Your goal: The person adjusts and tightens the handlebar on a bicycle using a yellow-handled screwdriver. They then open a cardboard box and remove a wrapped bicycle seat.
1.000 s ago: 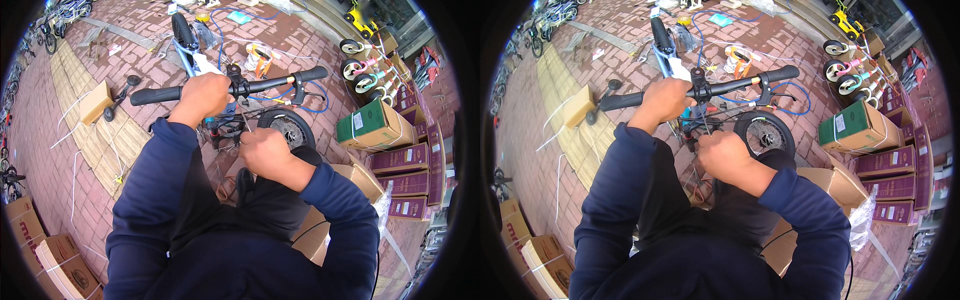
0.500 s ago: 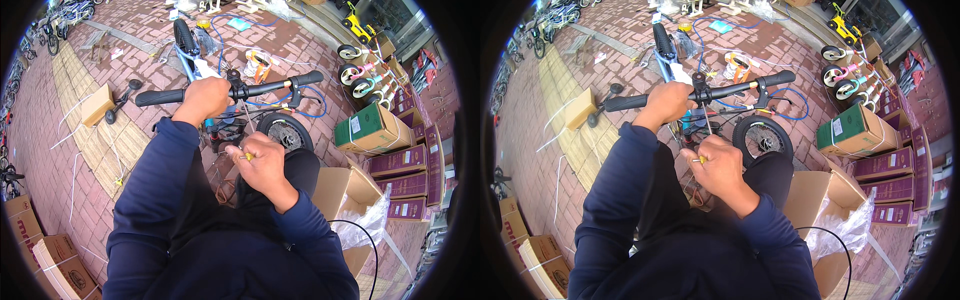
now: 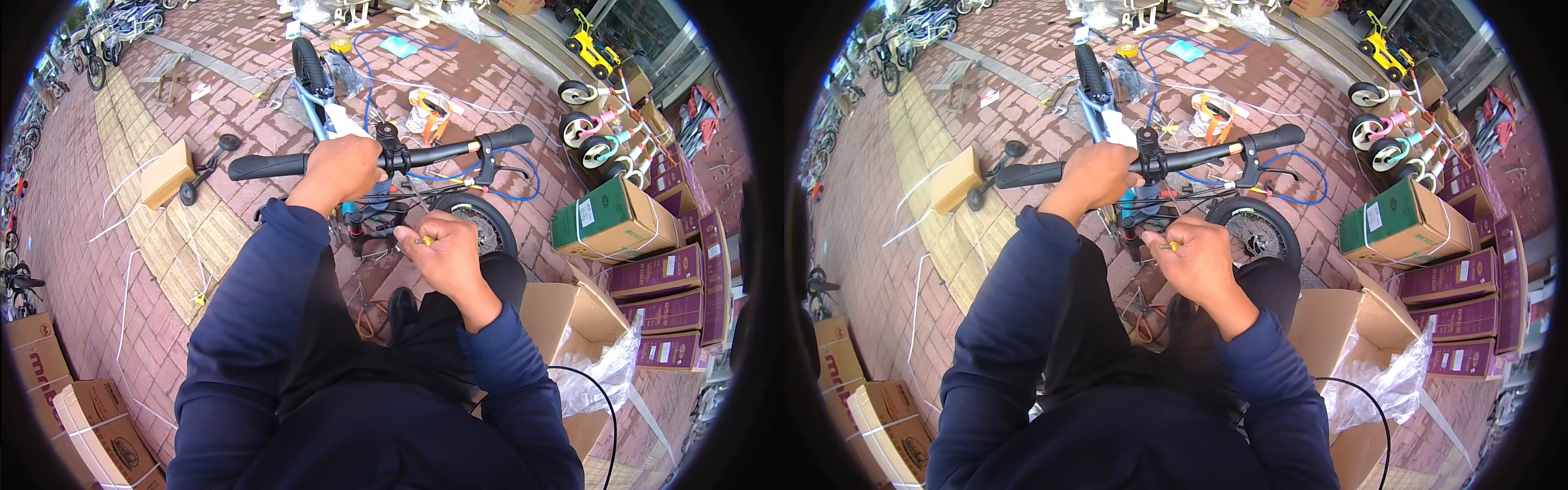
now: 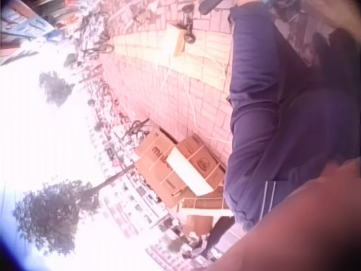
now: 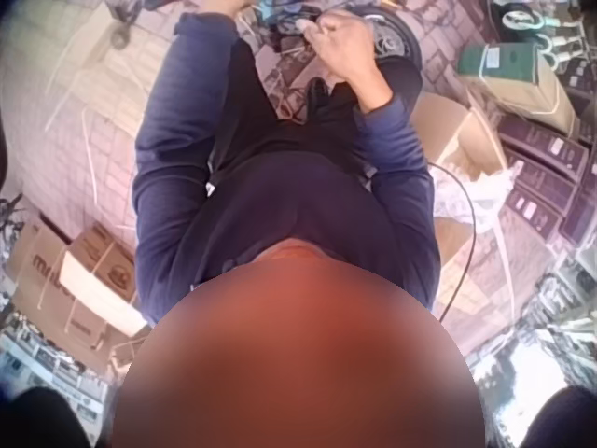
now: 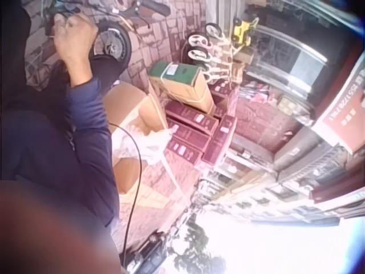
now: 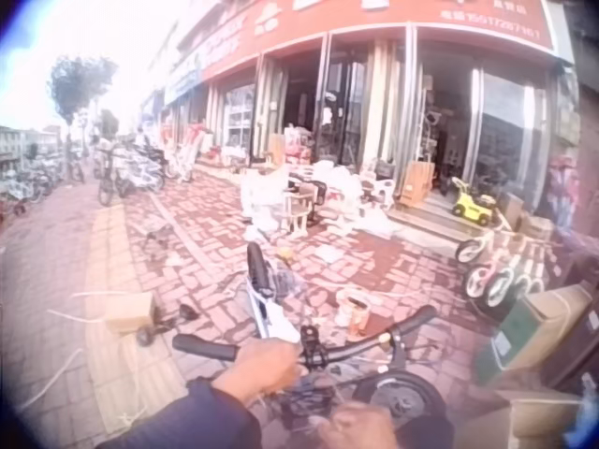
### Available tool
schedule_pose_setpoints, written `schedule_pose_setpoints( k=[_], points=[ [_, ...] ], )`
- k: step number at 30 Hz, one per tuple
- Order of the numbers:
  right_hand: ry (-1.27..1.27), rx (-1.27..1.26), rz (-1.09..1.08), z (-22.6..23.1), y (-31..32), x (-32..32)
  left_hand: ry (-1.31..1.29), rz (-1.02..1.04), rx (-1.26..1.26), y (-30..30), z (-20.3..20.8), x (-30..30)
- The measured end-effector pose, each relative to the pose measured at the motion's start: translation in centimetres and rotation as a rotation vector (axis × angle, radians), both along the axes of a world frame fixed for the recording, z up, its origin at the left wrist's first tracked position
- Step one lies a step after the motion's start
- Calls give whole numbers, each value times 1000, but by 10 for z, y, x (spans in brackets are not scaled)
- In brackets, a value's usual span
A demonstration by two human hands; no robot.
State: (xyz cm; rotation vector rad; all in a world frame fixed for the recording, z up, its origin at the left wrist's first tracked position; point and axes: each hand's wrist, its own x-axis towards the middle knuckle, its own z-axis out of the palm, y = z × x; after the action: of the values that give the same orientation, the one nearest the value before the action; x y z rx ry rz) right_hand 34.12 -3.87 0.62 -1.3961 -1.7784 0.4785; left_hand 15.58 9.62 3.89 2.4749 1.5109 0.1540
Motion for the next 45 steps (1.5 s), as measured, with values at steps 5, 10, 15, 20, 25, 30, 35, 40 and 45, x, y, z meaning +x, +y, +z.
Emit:
schedule_pose_setpoints(
  k=[5,10,15,20,25,30,35,40,45],
  points=[
    [-357,42,136,19,7,13,25,-5,20,1,-2,1],
    [-794,18,239,24,15,13,43,-7,53,2,-5,3],
    [-130,-43,186,-8,13,11,48,-13,73,2,-7,3],
    [1065,-61,34,-55,2,-29,54,-17,67,1,-6,3],
    [757,-200,-13,-42,-2,-15,42,-36,84,1,-4,1],
    [450,28,104,-9,-15,-2,20,-20,1,2,-3,0],
    [405,32,69,-6,2,-2,18,-25,-8,3,-4,-1],
    [302,8,117,4,12,2,-7,-28,-10,4,-2,-1],
    [-436,47,178,48,19,7,-33,65,-14,1,0,11]
  ],
)
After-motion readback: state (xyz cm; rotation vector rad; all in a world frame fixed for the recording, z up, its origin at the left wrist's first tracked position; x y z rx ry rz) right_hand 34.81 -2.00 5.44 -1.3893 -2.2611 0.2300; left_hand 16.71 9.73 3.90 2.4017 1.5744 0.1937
